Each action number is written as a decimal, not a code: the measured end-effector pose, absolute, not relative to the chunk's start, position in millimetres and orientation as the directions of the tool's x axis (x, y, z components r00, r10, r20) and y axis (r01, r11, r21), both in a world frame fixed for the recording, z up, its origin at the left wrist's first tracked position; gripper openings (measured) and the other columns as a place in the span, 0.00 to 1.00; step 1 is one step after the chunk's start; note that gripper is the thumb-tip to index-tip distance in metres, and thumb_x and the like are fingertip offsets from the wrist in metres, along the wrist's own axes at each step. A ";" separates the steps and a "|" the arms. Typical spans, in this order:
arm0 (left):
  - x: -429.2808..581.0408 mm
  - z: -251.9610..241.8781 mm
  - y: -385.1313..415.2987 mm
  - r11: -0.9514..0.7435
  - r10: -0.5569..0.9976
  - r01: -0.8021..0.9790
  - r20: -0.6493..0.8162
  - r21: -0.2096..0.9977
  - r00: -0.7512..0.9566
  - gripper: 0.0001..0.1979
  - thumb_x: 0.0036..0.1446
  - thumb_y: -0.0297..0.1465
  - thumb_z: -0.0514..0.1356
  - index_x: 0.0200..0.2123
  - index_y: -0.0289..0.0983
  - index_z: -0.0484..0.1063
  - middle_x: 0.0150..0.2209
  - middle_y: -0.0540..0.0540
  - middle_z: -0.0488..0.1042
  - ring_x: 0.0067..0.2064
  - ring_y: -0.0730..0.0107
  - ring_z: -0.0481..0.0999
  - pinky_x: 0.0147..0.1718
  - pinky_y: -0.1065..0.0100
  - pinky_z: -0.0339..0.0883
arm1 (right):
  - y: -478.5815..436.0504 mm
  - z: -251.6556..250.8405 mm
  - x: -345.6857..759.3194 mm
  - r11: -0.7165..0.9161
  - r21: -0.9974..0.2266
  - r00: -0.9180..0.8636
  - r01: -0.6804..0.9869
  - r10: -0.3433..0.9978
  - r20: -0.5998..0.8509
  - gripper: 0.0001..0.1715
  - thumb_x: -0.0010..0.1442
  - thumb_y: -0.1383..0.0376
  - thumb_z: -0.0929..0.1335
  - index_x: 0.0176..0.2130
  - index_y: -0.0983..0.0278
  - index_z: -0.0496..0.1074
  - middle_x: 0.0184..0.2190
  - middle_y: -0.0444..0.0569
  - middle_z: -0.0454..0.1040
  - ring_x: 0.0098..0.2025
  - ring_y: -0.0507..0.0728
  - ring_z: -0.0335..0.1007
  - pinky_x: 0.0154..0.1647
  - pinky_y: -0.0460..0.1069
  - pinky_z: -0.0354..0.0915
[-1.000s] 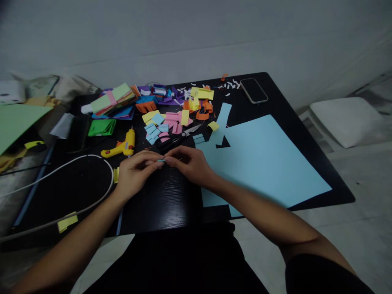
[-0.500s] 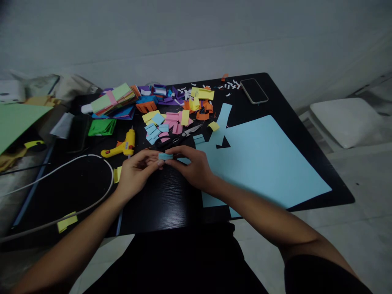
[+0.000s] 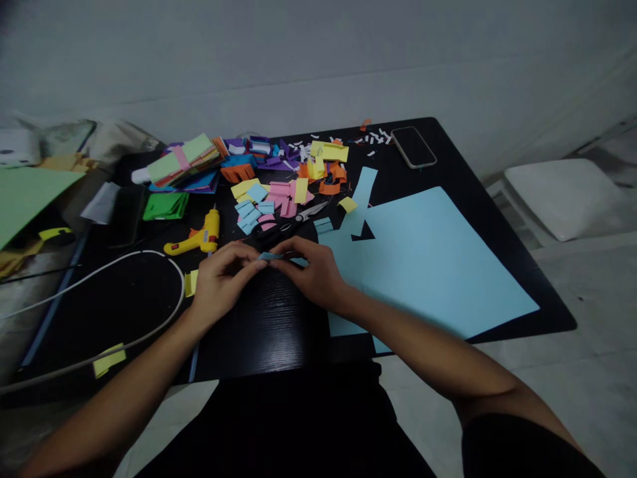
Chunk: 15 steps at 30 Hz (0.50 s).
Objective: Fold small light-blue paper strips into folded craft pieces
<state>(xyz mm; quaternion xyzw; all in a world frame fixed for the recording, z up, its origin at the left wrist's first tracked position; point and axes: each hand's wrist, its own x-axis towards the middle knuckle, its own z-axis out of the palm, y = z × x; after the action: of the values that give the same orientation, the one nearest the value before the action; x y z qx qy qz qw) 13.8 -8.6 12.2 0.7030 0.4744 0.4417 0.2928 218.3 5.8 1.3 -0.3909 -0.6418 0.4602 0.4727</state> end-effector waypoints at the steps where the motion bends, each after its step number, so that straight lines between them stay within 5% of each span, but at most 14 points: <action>1: 14.2 12.4 -8.9 -0.381 0.925 0.412 0.341 0.828 0.168 0.07 0.63 0.35 0.68 0.34 0.38 0.79 0.33 0.49 0.78 0.34 0.72 0.76 0.35 0.70 0.72 | 5.2 1.2 217.9 0.243 -0.967 -0.251 0.070 0.943 0.219 0.09 0.61 0.60 0.77 0.41 0.60 0.79 0.36 0.46 0.82 0.40 0.56 0.80 0.47 0.53 0.76; 15: 15.9 14.7 -6.6 -0.077 0.982 0.115 0.056 0.990 0.179 0.12 0.59 0.39 0.71 0.36 0.36 0.79 0.28 0.47 0.81 0.28 0.71 0.80 0.30 0.71 0.76 | 14.7 4.5 218.9 -0.137 -0.966 -0.408 -0.220 0.912 -0.036 0.15 0.57 0.58 0.79 0.43 0.61 0.82 0.40 0.47 0.84 0.39 0.53 0.80 0.41 0.49 0.77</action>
<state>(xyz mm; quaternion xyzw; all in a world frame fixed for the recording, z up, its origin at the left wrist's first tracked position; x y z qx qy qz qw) 15.9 -6.6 14.7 0.5877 0.4666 0.4393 0.4938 218.9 14.7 4.5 -0.3437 -0.5038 0.6709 0.4218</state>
